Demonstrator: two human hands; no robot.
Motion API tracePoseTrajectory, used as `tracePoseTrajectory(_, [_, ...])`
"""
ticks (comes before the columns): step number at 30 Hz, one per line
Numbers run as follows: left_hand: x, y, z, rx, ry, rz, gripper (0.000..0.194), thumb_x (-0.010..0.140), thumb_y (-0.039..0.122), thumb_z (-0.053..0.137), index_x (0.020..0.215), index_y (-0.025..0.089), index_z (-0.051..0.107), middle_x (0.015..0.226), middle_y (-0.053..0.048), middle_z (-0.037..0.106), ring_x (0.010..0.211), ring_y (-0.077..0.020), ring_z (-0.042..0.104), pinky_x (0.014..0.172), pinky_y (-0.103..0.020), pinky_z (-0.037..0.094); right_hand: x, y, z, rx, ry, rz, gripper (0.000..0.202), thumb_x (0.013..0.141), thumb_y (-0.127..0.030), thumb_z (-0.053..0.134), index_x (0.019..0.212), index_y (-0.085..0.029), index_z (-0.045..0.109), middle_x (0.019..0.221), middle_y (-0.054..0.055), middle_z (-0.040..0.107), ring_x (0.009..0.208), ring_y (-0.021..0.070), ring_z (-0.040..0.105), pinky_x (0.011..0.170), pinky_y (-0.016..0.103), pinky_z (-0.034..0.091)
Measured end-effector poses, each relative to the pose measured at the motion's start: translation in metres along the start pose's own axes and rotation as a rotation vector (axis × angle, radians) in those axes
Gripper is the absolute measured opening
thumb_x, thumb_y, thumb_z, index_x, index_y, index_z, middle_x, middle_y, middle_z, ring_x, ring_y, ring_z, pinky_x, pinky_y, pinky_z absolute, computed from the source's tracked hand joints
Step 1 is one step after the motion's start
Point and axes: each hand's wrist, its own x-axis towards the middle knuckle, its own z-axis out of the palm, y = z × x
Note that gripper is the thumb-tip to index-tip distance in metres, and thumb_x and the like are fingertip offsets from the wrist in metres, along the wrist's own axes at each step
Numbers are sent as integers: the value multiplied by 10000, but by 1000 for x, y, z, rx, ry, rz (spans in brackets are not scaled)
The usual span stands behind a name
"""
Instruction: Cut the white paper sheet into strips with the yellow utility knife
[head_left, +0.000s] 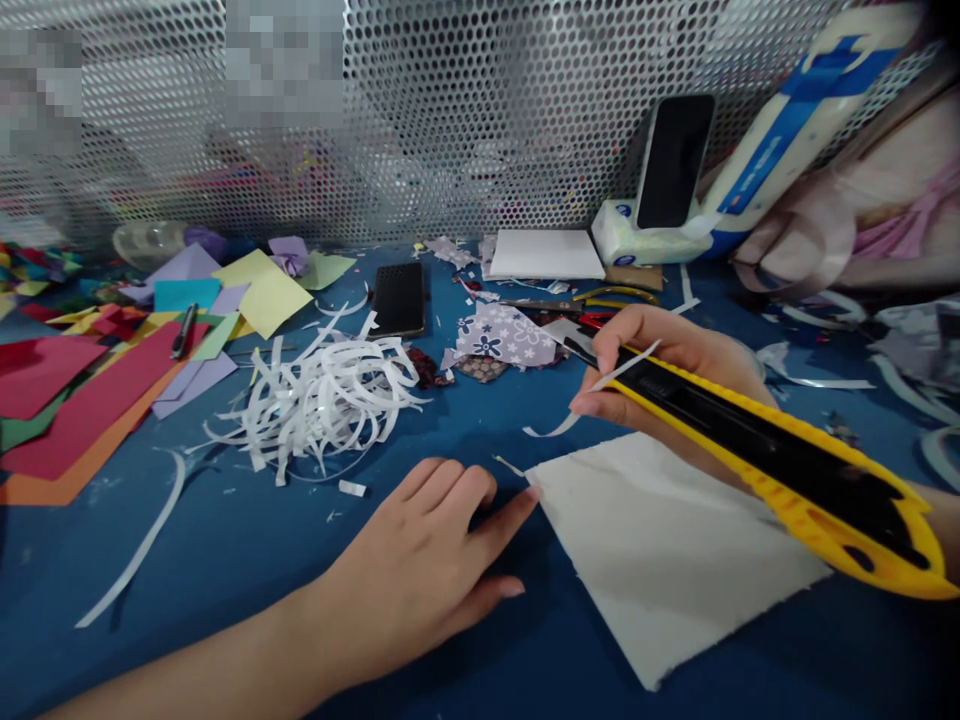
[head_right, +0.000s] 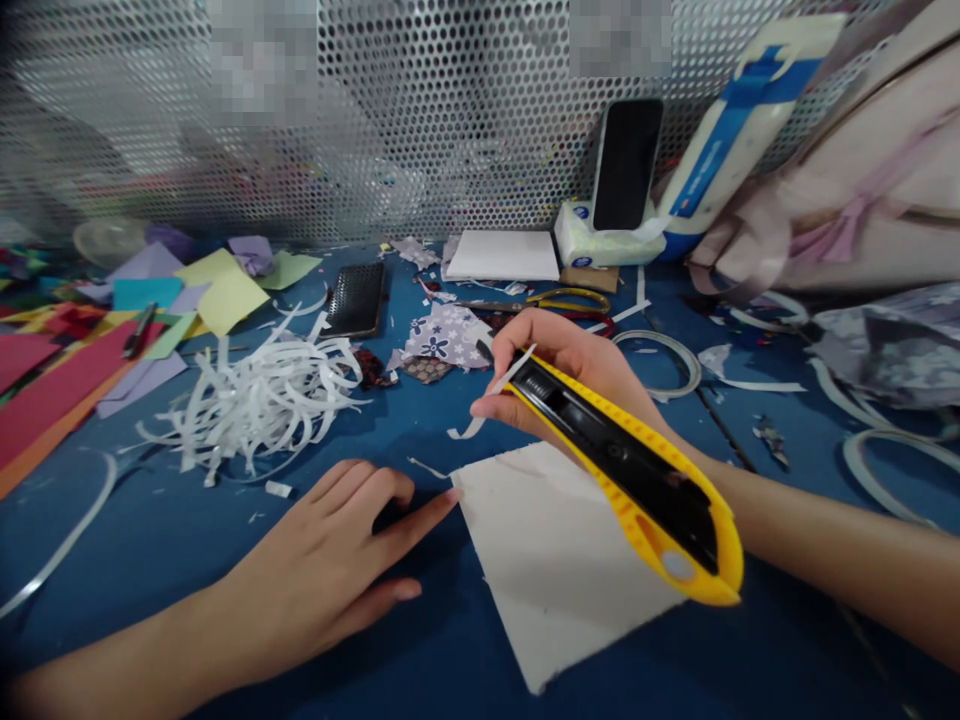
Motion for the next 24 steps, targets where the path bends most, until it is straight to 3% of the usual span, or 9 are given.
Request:
tracePoseTrajectory(5, [-2, 3, 0, 38, 24, 5, 705, 932, 492, 719, 1487, 140, 464, 1074, -62, 531, 954, -263, 494, 879, -400, 404, 8, 5, -4, 77, 45, 15, 357, 729, -194, 905, 892, -250, 592, 772, -49, 727, 600, 112, 692, 511, 163, 530])
tracePoseTrajectory(11, [-4, 9, 0, 152, 71, 76, 606, 1047, 493, 526, 1482, 73, 472, 1148, -86, 547, 1011, -257, 474, 1026, -417, 296, 17, 20, -17, -88, 48, -56, 318, 774, -240, 872, 919, -251, 589, 846, -17, 745, 785, 158, 760, 696, 206, 602])
tracePoseTrajectory(17, [-3, 2, 0, 4, 3, 12, 615, 998, 487, 619, 1487, 150, 461, 1123, -81, 534, 987, -270, 499, 915, -419, 408, 29, 28, -36, -240, -58, -110, 358, 780, -325, 865, 997, -255, 589, 1047, 37, 772, 1097, 241, 752, 919, 296, 592])
tracePoseTrajectory(20, [-4, -2, -1, -88, -18, -26, 641, 967, 437, 680, 1506, 189, 437, 1137, -87, 523, 983, -269, 511, 862, -409, 463, 32, 26, -41, -227, -1, -142, 331, 803, -308, 845, 1016, -253, 598, 1050, 44, 783, 1088, 241, 755, 940, 318, 585])
tracePoseTrajectory(24, [-5, -2, -2, -102, 18, -31, 655, 957, 444, 694, 1507, 192, 445, 1238, -113, 523, 1088, -287, 506, 944, -435, 473, 28, 23, -37, -107, 113, -85, 232, 890, -400, 761, 1006, -243, 634, 1000, 64, 798, 911, 204, 764, 843, 321, 592])
